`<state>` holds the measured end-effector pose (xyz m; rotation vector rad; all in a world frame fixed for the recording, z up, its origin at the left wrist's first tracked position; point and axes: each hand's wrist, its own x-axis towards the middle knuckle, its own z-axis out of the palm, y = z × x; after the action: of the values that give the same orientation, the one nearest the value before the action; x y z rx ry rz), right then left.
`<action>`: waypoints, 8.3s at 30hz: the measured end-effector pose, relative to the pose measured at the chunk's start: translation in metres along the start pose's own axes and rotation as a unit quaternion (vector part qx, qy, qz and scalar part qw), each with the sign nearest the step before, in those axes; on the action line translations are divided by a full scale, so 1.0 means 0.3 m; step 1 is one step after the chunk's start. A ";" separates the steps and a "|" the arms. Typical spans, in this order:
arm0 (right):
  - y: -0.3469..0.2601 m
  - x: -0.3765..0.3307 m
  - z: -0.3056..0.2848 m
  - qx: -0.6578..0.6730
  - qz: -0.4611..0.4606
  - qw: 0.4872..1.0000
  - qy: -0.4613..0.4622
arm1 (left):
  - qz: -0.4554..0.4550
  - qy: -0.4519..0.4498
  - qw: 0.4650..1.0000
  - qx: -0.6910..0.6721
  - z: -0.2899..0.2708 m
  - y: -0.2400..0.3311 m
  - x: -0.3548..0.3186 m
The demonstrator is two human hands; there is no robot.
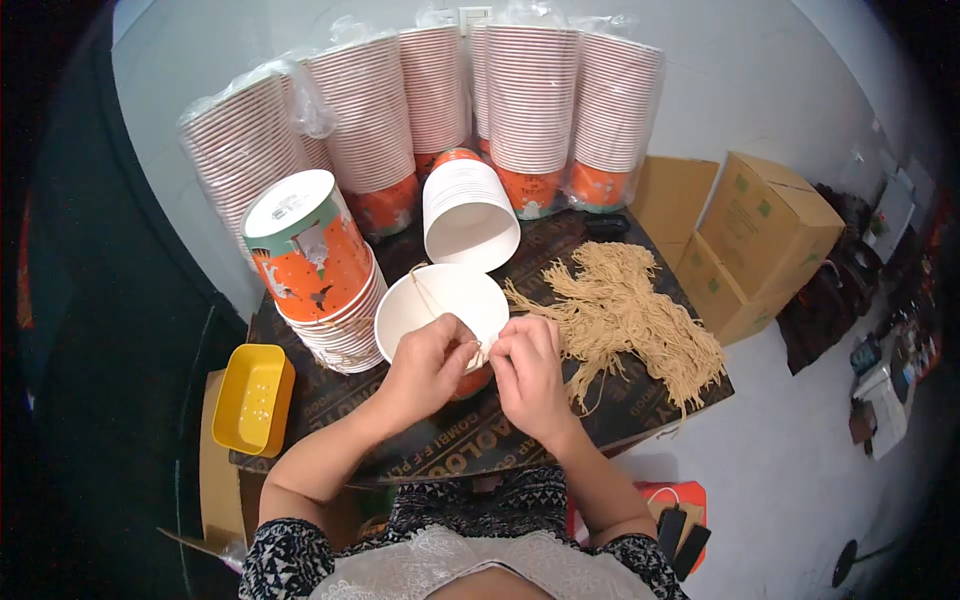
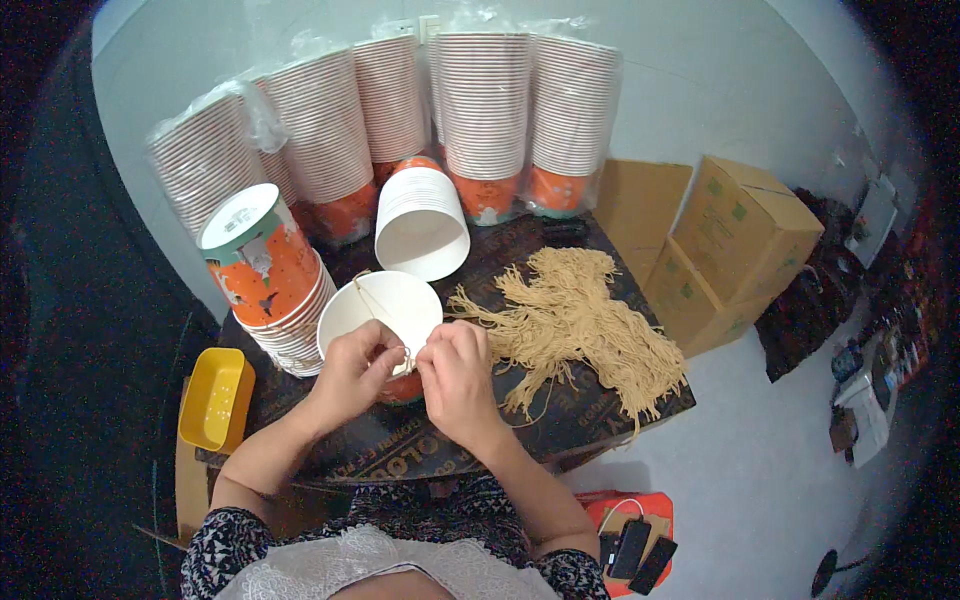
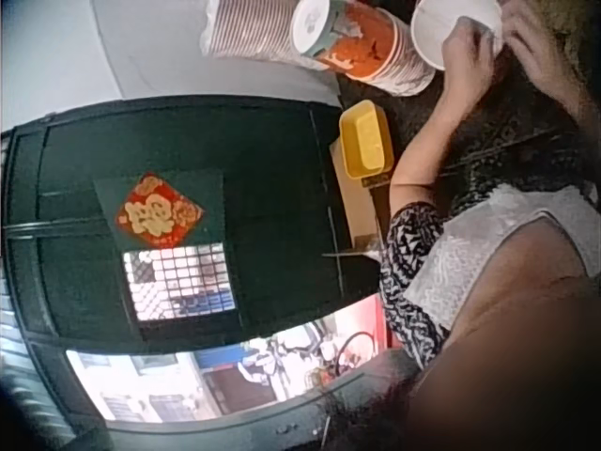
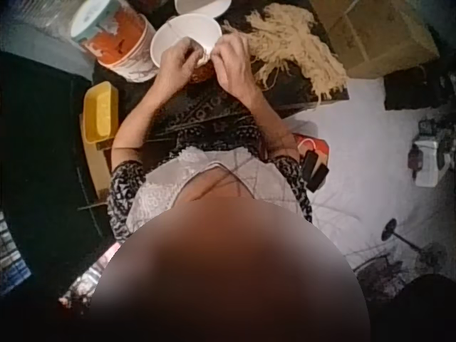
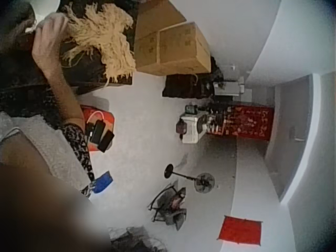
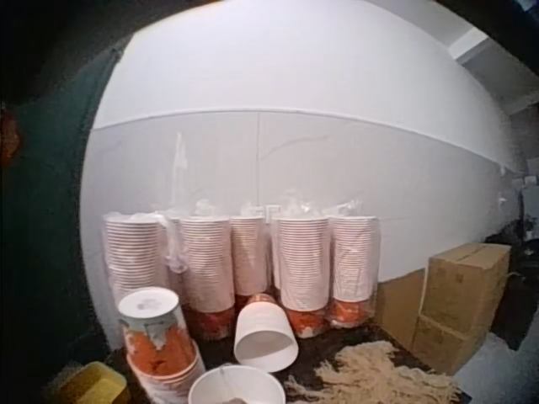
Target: The person is threading and tying strings to paper cups for assembly.
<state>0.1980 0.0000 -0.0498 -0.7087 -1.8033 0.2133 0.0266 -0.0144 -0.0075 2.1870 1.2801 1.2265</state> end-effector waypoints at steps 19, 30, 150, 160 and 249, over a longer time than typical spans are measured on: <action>-0.008 -0.073 -0.008 0.029 -0.026 0.999 0.005 | -0.096 -0.056 0.994 0.006 -0.049 0.001 0.043; 0.010 -0.063 0.036 0.241 0.122 0.962 -0.034 | 0.045 -0.078 0.996 -0.028 -0.065 0.015 0.008; 0.050 -0.322 -0.101 0.104 0.136 0.985 -0.005 | 0.081 -0.054 0.490 0.866 -0.495 0.093 0.361; 0.054 -0.327 -0.100 0.119 0.152 0.981 -0.014 | 0.117 -0.144 0.516 0.836 -0.343 -0.028 0.323; -0.045 -0.245 0.015 0.148 0.226 0.963 -0.008 | 0.131 0.125 0.982 0.053 0.029 0.023 -0.096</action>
<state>0.2029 -0.0514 -0.1041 -0.8938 -1.5578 0.7767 0.0308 -0.0408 -0.0228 2.3976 1.1985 1.6138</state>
